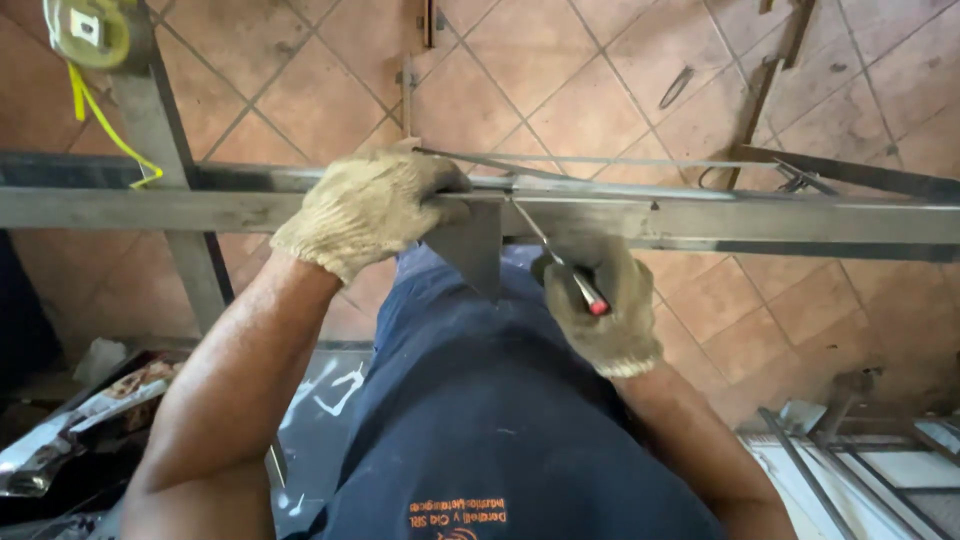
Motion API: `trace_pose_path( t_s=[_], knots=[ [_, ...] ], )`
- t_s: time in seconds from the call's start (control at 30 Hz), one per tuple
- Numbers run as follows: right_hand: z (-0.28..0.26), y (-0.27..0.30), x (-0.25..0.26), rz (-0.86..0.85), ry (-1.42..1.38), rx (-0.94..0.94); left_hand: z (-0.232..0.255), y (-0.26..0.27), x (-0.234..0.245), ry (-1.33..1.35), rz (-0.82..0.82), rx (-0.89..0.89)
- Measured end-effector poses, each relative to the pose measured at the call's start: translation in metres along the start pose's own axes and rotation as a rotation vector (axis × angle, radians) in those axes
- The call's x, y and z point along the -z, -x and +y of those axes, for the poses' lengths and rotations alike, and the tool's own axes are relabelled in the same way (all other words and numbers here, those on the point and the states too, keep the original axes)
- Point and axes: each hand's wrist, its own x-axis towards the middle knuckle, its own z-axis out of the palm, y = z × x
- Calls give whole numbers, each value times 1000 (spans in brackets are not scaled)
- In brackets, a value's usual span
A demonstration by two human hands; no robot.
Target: Measuring, marking, and cutting metal beams using an angle grinder and manual tools
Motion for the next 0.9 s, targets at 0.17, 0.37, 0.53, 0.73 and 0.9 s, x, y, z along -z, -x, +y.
trace_pose_path(
  t_s=[0.17,0.37,0.53,0.73,0.9],
  knots=[
    [-8,5,-11,36,-60,-125,1,-1,3,-13,-45,-9],
    [-9,8,-21,67,-129,-260,8,2,2,-11,-32,1],
    [-14,27,-9,-2,-260,-278,2,-2,-3,-8,-59,15],
    [-32,27,8,60,-403,-365,5,5,8,9,-93,11],
    [-27,19,-2,213,-354,-312,9,8,11,13,-42,-20]
  ],
)
